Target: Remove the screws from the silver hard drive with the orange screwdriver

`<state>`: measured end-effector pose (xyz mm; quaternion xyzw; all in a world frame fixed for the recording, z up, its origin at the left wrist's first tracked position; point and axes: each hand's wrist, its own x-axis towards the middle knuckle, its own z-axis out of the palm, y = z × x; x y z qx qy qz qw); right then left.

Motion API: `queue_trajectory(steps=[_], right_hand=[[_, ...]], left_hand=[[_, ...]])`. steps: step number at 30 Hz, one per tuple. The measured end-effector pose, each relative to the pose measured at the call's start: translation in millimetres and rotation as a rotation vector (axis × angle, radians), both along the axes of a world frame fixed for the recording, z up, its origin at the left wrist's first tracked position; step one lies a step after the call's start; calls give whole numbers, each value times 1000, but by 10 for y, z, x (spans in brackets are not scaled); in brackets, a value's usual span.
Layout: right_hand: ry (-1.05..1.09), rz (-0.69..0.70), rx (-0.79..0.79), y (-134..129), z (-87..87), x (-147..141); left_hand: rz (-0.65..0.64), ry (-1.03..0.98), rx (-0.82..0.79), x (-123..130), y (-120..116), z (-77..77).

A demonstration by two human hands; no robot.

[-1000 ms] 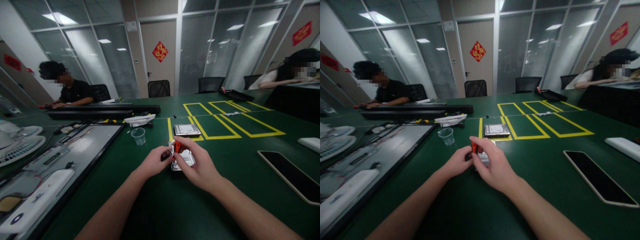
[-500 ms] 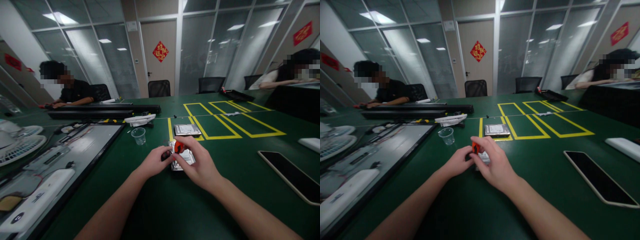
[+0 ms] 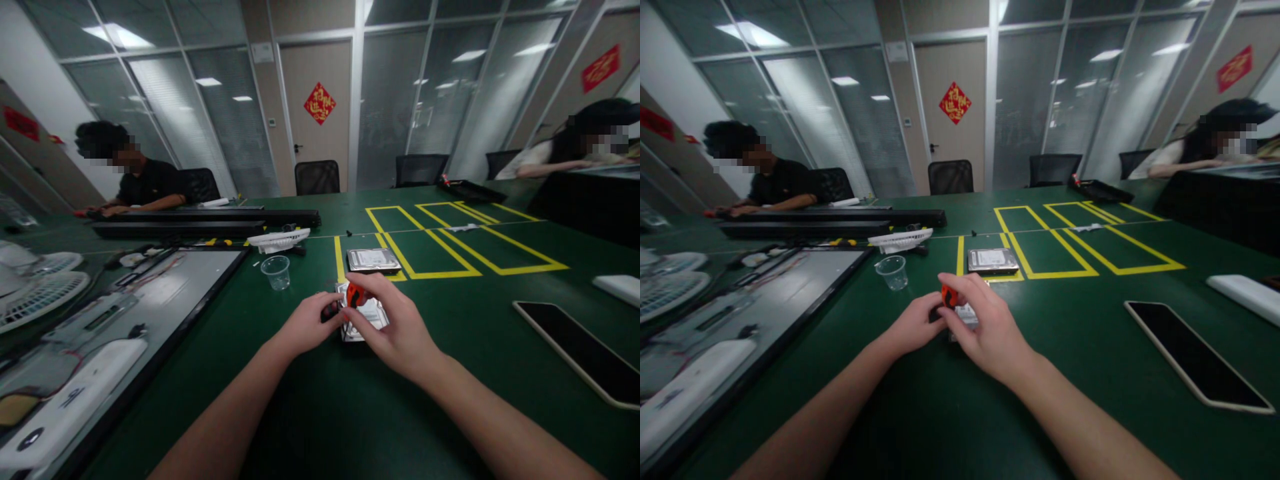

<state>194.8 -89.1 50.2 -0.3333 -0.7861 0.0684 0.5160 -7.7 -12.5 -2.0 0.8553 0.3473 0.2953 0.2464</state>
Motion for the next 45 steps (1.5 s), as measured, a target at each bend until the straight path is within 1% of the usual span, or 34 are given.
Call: queue_trajectory(steps=[8, 15, 25, 29, 36, 41, 45], right_hand=[[27, 5, -86, -44, -21, -7], [-2, 10, -8, 5, 3, 9], [-2, 21, -21, -18, 0, -2], [-3, -6, -7, 1, -3, 0], [10, -5, -60, -21, 4, -10], [0, 19, -22, -13, 19, 0], [-7, 4, -32, 4, -22, 1]], left_hand=[[37, 41, 2, 2, -7, 8], [-4, -8, -8, -4, 0, -5], [-1, -5, -9, 7, 4, -5], [6, 9, 6, 3, 6, -5], [42, 40, 10, 5, -7, 4], [9, 14, 1, 3, 0, 1], [0, -1, -2, 2, -1, 2]])
